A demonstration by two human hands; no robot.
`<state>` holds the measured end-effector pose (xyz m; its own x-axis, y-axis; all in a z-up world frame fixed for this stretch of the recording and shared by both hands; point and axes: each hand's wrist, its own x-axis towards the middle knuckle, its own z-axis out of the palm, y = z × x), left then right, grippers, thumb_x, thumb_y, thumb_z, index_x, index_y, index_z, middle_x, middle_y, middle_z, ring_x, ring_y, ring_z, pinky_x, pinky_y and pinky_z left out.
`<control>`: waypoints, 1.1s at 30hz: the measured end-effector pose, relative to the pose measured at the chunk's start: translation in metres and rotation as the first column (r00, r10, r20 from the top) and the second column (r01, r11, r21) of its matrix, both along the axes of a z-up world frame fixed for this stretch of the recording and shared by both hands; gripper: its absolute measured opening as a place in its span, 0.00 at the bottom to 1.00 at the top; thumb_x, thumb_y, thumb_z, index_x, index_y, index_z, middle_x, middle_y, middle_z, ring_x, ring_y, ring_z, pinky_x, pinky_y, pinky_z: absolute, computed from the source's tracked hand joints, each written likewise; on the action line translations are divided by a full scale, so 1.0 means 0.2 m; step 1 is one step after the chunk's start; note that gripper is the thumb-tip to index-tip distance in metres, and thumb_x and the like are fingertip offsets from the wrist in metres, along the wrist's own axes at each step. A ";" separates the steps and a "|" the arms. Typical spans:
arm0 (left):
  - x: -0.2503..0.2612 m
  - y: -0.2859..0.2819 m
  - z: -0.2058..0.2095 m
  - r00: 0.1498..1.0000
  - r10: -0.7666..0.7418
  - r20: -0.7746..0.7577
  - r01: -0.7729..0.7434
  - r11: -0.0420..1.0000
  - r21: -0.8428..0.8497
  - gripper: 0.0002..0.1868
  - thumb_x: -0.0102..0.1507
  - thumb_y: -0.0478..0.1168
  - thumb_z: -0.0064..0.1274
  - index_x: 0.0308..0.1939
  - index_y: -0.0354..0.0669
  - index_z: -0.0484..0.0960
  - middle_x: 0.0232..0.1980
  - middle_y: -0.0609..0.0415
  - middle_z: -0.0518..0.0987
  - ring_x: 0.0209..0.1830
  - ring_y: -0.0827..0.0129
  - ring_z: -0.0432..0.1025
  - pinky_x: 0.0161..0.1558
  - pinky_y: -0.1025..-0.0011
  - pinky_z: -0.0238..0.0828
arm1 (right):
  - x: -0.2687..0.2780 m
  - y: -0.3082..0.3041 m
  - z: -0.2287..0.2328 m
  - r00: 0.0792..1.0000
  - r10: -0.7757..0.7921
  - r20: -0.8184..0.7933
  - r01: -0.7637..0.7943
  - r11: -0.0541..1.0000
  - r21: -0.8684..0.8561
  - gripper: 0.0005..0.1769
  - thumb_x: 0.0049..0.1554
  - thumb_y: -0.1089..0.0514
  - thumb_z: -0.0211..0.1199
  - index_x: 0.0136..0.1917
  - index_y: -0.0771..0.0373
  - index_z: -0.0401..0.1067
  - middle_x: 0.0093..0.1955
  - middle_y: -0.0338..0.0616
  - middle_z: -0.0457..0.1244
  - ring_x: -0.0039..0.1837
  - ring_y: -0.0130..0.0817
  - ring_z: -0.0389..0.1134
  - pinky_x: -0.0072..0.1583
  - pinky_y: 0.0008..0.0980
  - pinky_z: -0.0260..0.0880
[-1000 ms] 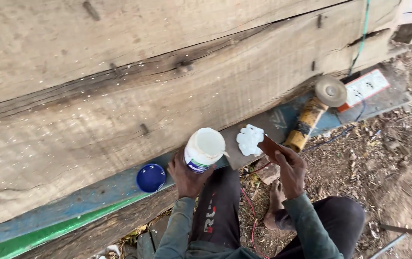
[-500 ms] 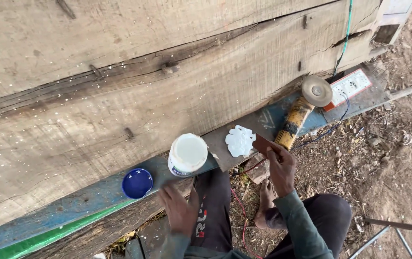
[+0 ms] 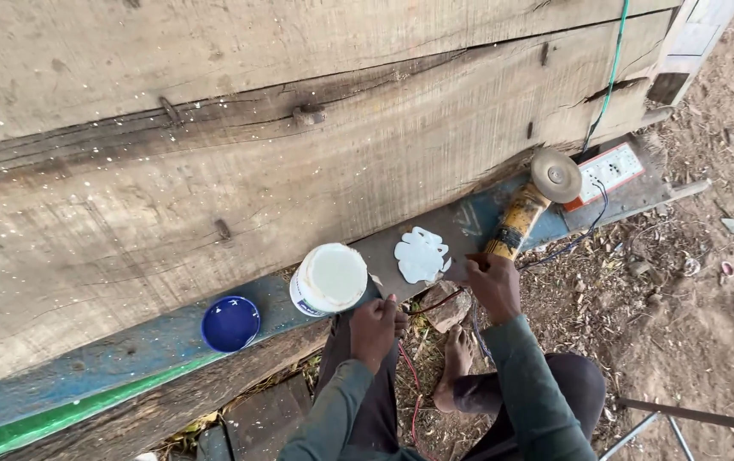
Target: The person is preparing and applying adhesive to a piece of wood for a woodworking project.
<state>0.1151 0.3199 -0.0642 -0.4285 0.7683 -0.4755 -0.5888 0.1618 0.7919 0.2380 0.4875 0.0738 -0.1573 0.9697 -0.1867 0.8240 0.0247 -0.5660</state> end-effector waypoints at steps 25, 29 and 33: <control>0.10 -0.01 0.13 0.898 -0.296 0.325 0.288 0.955 0.073 0.19 0.69 0.45 0.55 0.45 0.26 0.80 0.38 0.45 0.86 0.32 0.67 0.82 0.36 0.72 0.83 | 0.00 0.06 0.03 0.932 0.360 -0.045 -0.363 0.924 -0.120 0.16 0.64 0.59 0.52 0.62 0.67 0.72 0.49 0.56 0.73 0.43 0.36 0.74 0.43 0.36 0.75; 0.08 0.02 0.06 0.906 -0.248 0.344 0.246 0.968 0.050 0.18 0.70 0.47 0.54 0.49 0.31 0.78 0.39 0.41 0.84 0.34 0.65 0.81 0.39 0.72 0.84 | -0.05 -0.15 0.19 0.869 0.489 0.076 -0.492 0.871 0.016 0.18 0.62 0.63 0.54 0.63 0.64 0.76 0.56 0.53 0.72 0.46 0.42 0.73 0.48 0.41 0.75; 0.13 0.06 -0.05 0.925 -0.210 0.316 0.167 0.973 0.157 0.21 0.71 0.45 0.50 0.48 0.23 0.80 0.38 0.42 0.83 0.34 0.64 0.81 0.38 0.70 0.84 | -0.09 -0.24 0.11 0.699 0.686 0.201 -0.712 0.641 0.288 0.20 0.60 0.68 0.55 0.64 0.63 0.76 0.64 0.53 0.69 0.61 0.48 0.71 0.61 0.44 0.72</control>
